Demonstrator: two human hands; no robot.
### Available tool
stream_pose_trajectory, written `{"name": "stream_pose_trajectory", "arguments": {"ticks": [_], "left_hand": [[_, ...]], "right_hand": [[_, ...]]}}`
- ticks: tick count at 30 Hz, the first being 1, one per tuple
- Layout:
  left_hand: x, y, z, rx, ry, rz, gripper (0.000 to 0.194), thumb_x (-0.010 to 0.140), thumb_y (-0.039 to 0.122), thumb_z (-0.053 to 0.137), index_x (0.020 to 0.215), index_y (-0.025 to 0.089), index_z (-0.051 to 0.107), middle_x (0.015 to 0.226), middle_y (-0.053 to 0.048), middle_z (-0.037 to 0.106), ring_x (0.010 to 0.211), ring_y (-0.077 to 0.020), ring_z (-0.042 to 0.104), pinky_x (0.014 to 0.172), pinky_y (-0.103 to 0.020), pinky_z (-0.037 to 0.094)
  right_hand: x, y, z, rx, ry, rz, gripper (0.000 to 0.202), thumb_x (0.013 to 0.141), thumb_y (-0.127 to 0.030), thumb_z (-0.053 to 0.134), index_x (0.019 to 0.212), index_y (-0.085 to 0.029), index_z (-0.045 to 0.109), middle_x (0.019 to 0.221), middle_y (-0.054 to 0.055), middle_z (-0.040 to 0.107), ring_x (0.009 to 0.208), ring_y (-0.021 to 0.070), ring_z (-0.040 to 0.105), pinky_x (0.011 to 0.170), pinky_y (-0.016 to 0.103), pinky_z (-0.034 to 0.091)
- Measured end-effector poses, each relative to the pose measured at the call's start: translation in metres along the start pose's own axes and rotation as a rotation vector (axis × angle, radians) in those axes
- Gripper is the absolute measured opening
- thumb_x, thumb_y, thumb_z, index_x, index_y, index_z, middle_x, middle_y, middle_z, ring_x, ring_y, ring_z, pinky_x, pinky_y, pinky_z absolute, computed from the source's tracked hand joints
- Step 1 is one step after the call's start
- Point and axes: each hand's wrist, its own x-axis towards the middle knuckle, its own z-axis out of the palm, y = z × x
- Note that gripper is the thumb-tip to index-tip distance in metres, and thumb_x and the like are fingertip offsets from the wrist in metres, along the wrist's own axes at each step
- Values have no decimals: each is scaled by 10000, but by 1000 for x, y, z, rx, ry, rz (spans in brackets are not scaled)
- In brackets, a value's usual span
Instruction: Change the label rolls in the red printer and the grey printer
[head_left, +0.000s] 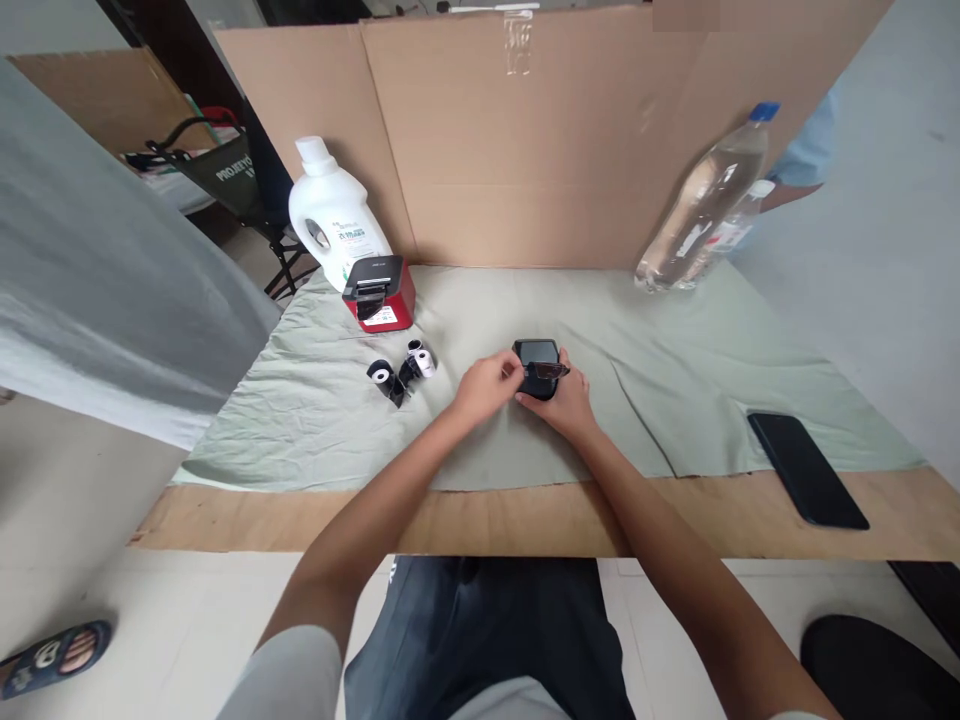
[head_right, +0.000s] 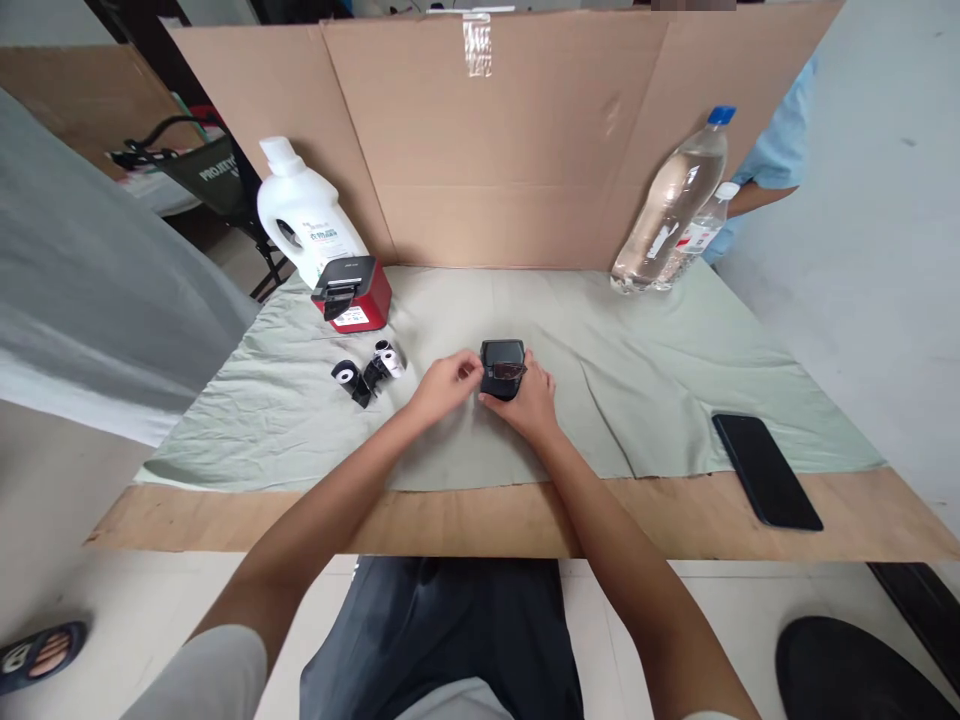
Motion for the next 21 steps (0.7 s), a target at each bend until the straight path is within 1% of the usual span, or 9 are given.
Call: {"name": "stream_pose_trajectory", "arguments": {"ticks": [1,2,3,4,6,10,15,17,21], "left_hand": [[19,-4,0,-105,38,-114,36,896,192,611,916,222,609,918,-23,712,851,-173,680,862,-305,519],[37,-8,0,-195,34,-231,82,876,166,625,921,216,579,884,-17,690,795,-155,663,806,-285,515],[51,-13,1,-249,4,-307,112,863,153,631,925,211,557,837,-13,670,732,-145,646,745,-275,509],[62,-18,2,-293,-39,-366,132,854,150,637,930,207,544,794,-7,653,677,-137,630,690,-266,499],[74,-27,2,-343,-134,-409,156,841,169,659,941,199,543,738,-3,643,617,-131,620,612,-252,478],[72,-38,-3,-439,-257,-448,230,798,179,716,975,192,569,732,-8,664,640,-128,657,566,-218,461],[72,-42,-8,-468,-305,-471,271,752,155,767,945,191,581,733,-5,671,673,-124,687,537,-188,444],[75,-44,-8,-463,-326,-480,252,748,153,771,910,189,582,733,-3,679,677,-120,697,530,-176,441],[78,-46,-5,-457,-355,-503,165,786,160,727,854,185,579,752,1,697,688,-112,716,513,-166,432]], "right_hand": [[0,0,0,10,-8,3,1072,653,-702,801,1505,-173,422,1429,237,618,1358,450,558,1161,619,340],[0,-1,-1,16,-14,3,1067,643,-697,813,1496,-183,431,1415,227,632,1354,448,566,1167,623,334],[0,-1,-1,18,-18,3,1060,640,-694,818,1491,-191,435,1415,224,635,1356,448,567,1174,628,324],[1,-1,-2,17,-23,1,1054,642,-692,819,1489,-197,434,1426,223,629,1359,448,566,1178,633,318],[1,-1,-3,15,-32,1,1038,644,-689,819,1480,-206,438,1442,218,618,1347,444,576,1170,632,333],[1,0,-3,7,-32,3,939,641,-681,819,1392,-217,499,1402,193,636,1295,435,601,1120,605,389],[0,-1,-4,9,-16,1,901,636,-674,824,1347,-212,517,1314,179,677,1257,429,609,1099,591,402],[0,-1,-4,11,-13,0,903,641,-682,818,1347,-205,519,1329,184,675,1254,428,612,1098,594,404],[0,1,-2,16,-1,-16,945,655,-708,796,1388,-186,505,1453,217,608,1300,444,590,1113,617,394]]}}
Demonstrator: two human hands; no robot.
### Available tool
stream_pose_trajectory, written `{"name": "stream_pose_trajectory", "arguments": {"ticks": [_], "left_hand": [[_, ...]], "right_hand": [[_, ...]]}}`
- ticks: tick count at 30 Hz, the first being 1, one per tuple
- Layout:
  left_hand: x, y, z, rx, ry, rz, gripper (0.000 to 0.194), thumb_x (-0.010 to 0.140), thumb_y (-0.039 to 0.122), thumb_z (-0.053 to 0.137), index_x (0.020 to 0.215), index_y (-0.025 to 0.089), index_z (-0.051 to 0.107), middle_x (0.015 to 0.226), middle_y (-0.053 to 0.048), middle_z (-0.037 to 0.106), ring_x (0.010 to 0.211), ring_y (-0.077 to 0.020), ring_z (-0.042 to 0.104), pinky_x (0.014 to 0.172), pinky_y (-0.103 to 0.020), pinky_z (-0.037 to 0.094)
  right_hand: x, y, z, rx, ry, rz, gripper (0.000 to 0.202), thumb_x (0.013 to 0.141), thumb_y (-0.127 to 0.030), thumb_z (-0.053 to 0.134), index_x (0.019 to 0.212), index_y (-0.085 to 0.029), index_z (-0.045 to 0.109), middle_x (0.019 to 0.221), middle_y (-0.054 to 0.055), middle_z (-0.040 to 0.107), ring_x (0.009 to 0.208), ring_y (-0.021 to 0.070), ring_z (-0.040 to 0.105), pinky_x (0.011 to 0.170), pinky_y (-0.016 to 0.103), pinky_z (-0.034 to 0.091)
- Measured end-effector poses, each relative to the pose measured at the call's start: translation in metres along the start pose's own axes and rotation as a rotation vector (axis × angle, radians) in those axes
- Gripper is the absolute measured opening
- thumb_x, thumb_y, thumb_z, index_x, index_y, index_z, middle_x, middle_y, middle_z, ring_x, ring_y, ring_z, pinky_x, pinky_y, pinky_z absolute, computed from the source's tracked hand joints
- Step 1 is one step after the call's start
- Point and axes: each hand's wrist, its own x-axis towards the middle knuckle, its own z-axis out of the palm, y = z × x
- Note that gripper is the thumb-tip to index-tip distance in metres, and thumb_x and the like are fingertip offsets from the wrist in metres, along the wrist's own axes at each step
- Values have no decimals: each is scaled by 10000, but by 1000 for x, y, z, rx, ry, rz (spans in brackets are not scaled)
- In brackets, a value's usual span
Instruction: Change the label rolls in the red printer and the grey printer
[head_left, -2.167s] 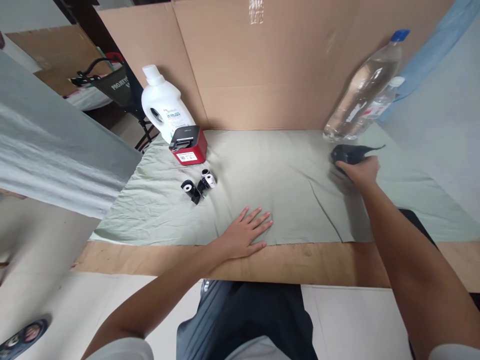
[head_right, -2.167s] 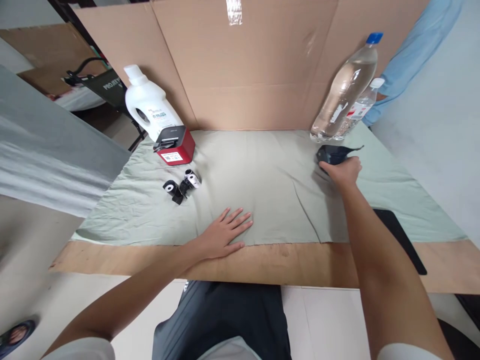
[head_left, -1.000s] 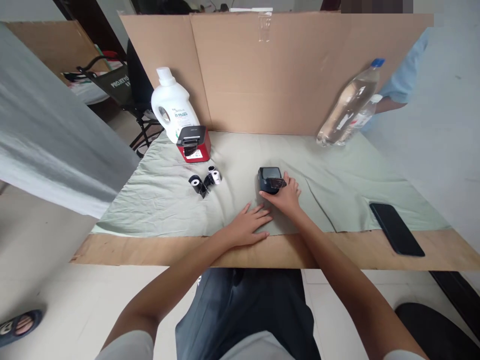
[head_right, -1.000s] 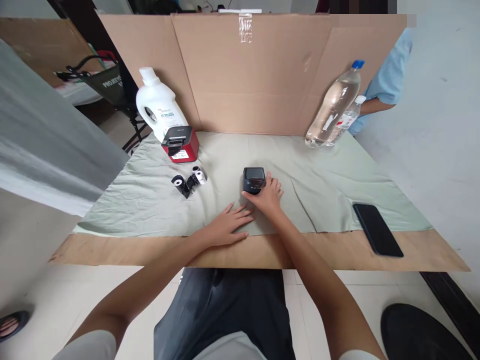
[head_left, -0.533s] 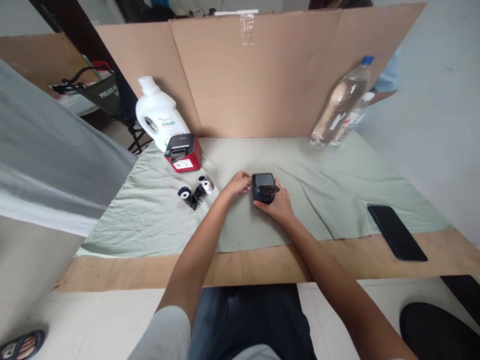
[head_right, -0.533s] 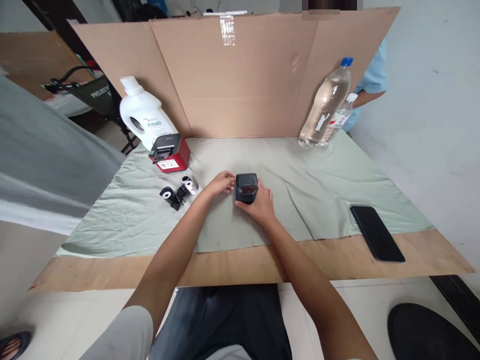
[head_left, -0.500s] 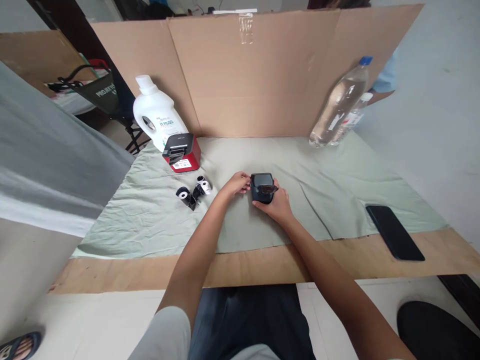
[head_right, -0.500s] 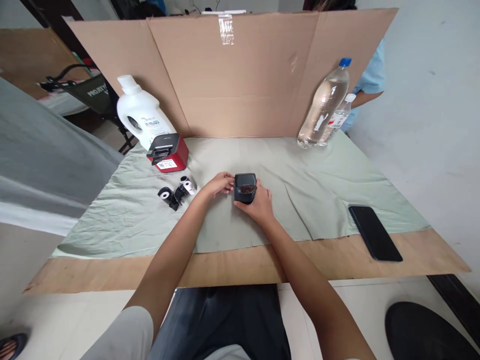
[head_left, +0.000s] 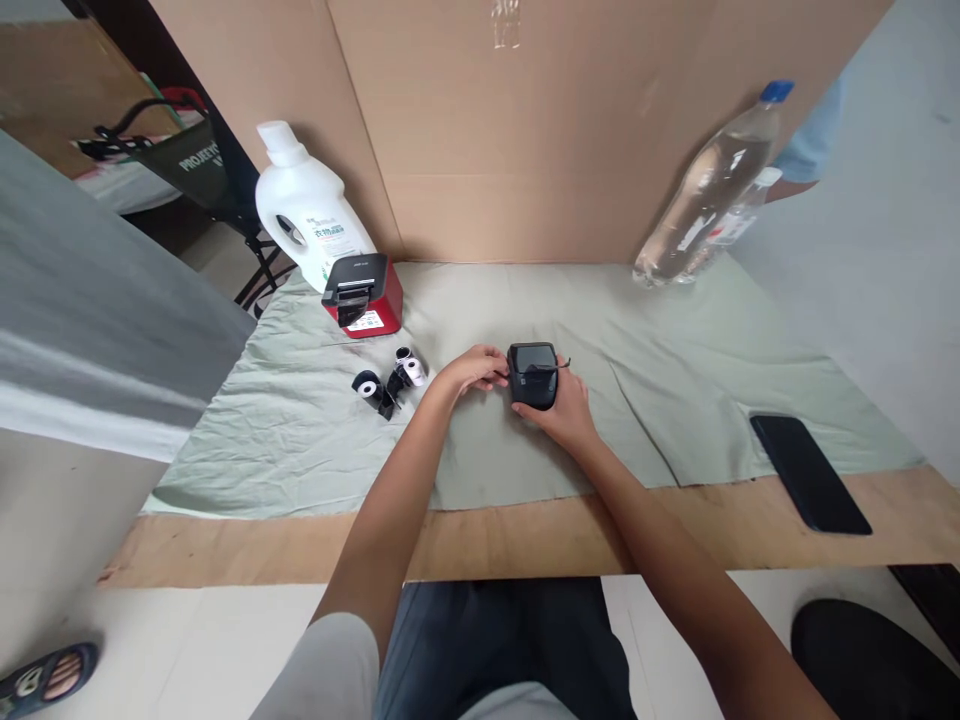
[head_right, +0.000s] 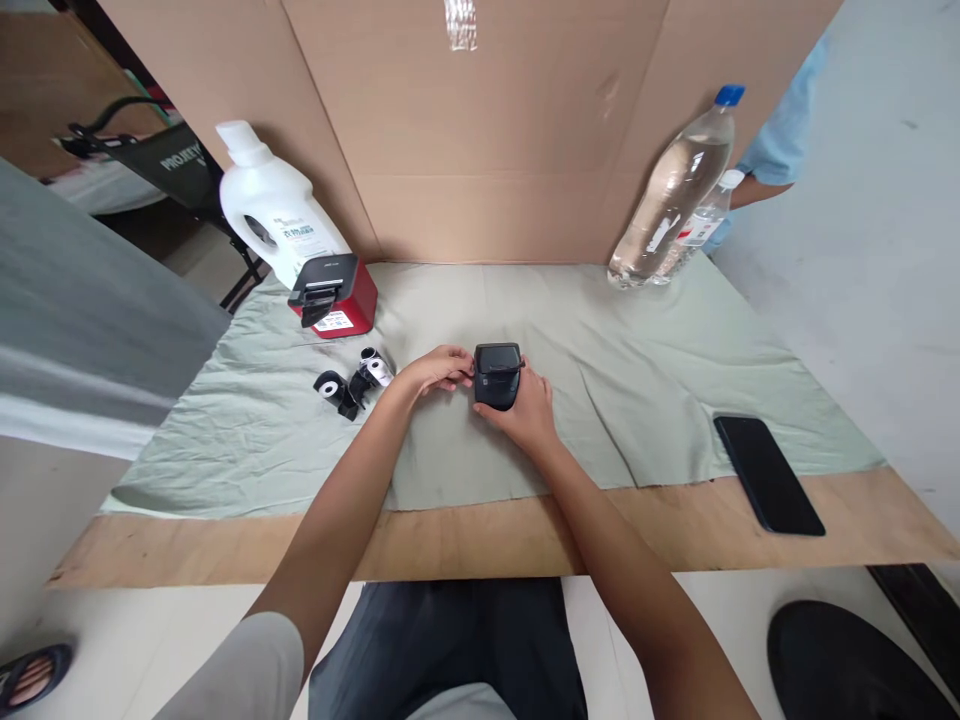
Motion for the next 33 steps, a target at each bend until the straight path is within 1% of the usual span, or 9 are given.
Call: {"name": "stream_pose_trajectory", "arguments": {"ticks": [3,6,9,12,17,21,23,27,33], "left_hand": [[0,1,2,-6,1,-20,114,814,155,691,850,182,586,775,2,709,688,-104,719,511,-164,430],[-2,3,3,-7,10,-44,97,818,139,674,855,179,594,798,-4,725,692,-106,723,527,-169,442],[-4,5,5,9,24,-55,98,814,120,662,860,174,595,816,-11,732,685,-107,724,538,-171,450],[-5,7,7,36,43,-58,91,816,124,662,863,170,599,825,-17,735,681,-107,725,549,-172,463],[-6,8,10,56,61,-65,77,829,133,656,853,169,593,835,-31,746,709,-116,736,558,-166,477],[-6,7,10,58,61,-56,70,846,155,653,850,169,584,858,-41,753,718,-114,741,548,-153,473],[-6,6,10,57,63,-51,80,840,160,662,845,170,583,856,-37,750,707,-111,737,541,-154,469],[-7,5,9,56,68,-42,97,820,178,695,838,170,600,858,-33,752,719,-117,742,541,-163,466],[-9,6,10,73,80,-44,181,797,256,766,864,168,623,836,-44,753,755,-139,763,549,-154,473]], "right_hand": [[1,2,1,3,1,-9,978,650,-718,795,1408,-178,495,1475,231,589,1316,458,582,1114,629,400],[1,2,1,0,14,-12,997,638,-726,801,1409,-175,492,1400,232,635,1279,468,605,1092,640,416],[2,0,0,11,11,-29,987,655,-727,793,1419,-186,481,1292,206,691,1180,441,658,1039,616,458],[2,-2,-1,18,7,-41,968,664,-711,799,1417,-194,477,1252,186,706,1127,417,679,1015,597,472],[3,0,0,34,-6,-42,958,658,-698,814,1405,-196,486,1224,174,717,1117,412,683,1000,588,487],[2,3,3,27,25,-22,1018,642,-696,825,1443,-183,463,1267,195,710,1183,436,666,1054,626,453],[2,2,3,23,29,-26,992,642,-691,827,1423,-190,477,1265,189,713,1186,438,665,1058,630,449],[3,-3,-3,48,-2,-39,861,652,-661,835,1322,-215,528,1171,144,738,1076,399,701,981,573,503],[4,-5,-5,48,-6,-43,848,665,-662,828,1321,-220,520,1161,144,741,1075,400,705,974,562,504]]}}
